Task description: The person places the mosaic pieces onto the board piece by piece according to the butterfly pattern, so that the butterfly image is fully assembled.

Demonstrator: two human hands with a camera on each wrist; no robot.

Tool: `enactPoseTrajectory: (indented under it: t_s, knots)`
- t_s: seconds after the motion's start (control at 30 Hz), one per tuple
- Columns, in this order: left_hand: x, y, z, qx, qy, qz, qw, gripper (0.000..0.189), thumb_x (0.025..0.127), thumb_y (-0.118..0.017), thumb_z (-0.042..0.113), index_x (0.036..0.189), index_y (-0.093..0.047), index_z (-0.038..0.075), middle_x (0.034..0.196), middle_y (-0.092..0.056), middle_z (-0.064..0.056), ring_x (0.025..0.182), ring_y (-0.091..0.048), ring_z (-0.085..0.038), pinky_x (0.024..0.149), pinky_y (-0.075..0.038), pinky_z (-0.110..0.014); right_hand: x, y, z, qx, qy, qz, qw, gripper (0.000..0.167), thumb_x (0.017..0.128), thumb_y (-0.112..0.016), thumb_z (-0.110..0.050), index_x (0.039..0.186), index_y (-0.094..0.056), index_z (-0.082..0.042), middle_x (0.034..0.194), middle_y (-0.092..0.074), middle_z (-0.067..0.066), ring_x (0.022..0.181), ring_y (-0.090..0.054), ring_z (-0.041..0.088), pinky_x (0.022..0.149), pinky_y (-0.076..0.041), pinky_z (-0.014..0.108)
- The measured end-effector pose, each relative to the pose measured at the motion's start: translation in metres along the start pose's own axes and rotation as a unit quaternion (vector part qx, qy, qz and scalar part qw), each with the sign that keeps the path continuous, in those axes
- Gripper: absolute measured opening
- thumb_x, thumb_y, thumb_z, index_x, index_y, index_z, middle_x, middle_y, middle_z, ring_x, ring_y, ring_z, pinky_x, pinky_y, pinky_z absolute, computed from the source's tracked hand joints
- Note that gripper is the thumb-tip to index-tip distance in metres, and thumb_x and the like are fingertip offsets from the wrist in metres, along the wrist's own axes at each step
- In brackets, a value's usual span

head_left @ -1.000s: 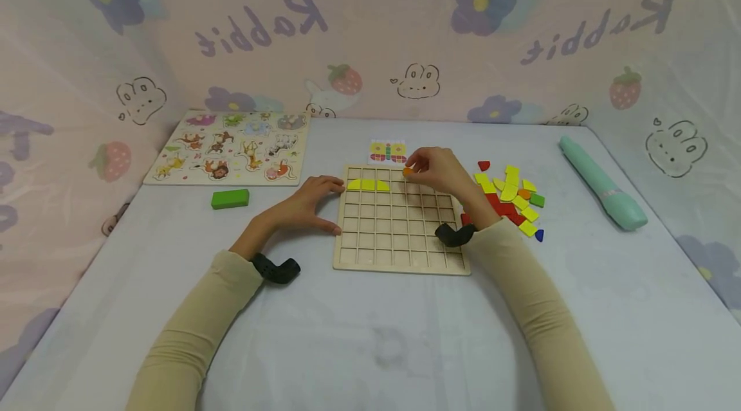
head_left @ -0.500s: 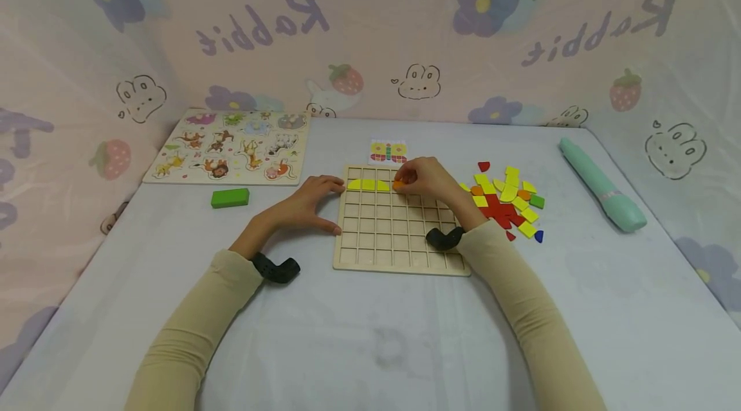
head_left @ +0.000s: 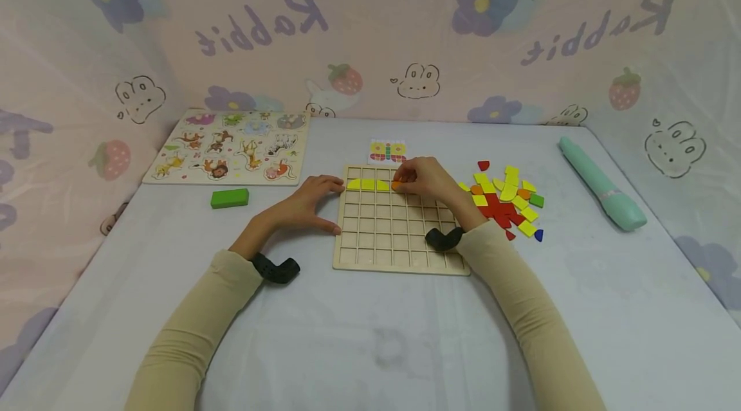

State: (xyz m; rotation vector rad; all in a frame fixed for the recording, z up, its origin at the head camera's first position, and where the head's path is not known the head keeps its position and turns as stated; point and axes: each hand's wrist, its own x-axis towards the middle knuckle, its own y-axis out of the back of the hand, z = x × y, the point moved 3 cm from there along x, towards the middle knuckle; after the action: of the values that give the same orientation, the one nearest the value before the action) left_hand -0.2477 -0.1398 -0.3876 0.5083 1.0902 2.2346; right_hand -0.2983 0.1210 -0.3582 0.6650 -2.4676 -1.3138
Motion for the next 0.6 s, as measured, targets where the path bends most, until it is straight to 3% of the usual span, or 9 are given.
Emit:
enactPoseTrajectory:
  t_s: [0.1, 0.23, 0.43, 0.6]
  knots:
    - [0.000, 0.000, 0.001, 0.002, -0.001, 0.000, 1.0000, 0.081, 0.069, -0.081, 0.041, 0.132, -0.046, 0.004, 0.143, -0.034, -0.008, 0.133, -0.024, -0.027, 0.109, -0.021, -0.045, -0.003, 0.005, 0.004, 0.001, 0.012, 0.010, 0.9999, 0.023, 0.083, -0.071, -0.020, 0.100, -0.068, -0.005, 0.088, -0.065, 0.009, 0.079, -0.058, 0.021, 0.074, -0.048, 0.035]
    - [0.001, 0.000, 0.002, 0.003, 0.002, -0.002, 1.0000, 0.081, 0.069, -0.081, 0.040, 0.132, -0.046, 0.004, 0.143, -0.034, -0.008, 0.134, -0.024, -0.027, 0.109, -0.021, -0.045, -0.012, 0.021, 0.014, -0.002, -0.004, 0.034, 0.9994, 0.024, 0.086, -0.068, -0.019, 0.103, -0.067, -0.003, 0.090, -0.065, 0.011, 0.081, -0.058, 0.023, 0.074, -0.047, 0.037]
    - [0.001, 0.000, 0.000, 0.003, 0.006, -0.001, 1.0000, 0.080, 0.069, -0.081, 0.039, 0.132, -0.046, 0.005, 0.143, -0.034, -0.008, 0.133, -0.024, -0.027, 0.109, -0.021, -0.045, -0.032, 0.051, 0.038, -0.017, -0.077, 0.097, 0.9921, 0.021, 0.087, -0.065, -0.020, 0.099, -0.068, -0.003, 0.090, -0.065, 0.013, 0.079, -0.055, 0.025, 0.069, -0.044, 0.035]
    - [0.001, 0.000, 0.000, 0.003, 0.005, -0.002, 1.0000, 0.080, 0.069, -0.081, 0.040, 0.132, -0.045, 0.004, 0.144, -0.034, -0.009, 0.134, -0.023, -0.028, 0.109, -0.021, -0.046, -0.050, 0.067, 0.061, -0.033, -0.133, 0.114, 0.9840, 0.023, 0.089, -0.063, -0.022, 0.100, -0.066, -0.002, 0.093, -0.063, 0.017, 0.084, -0.053, 0.029, 0.074, -0.043, 0.041]
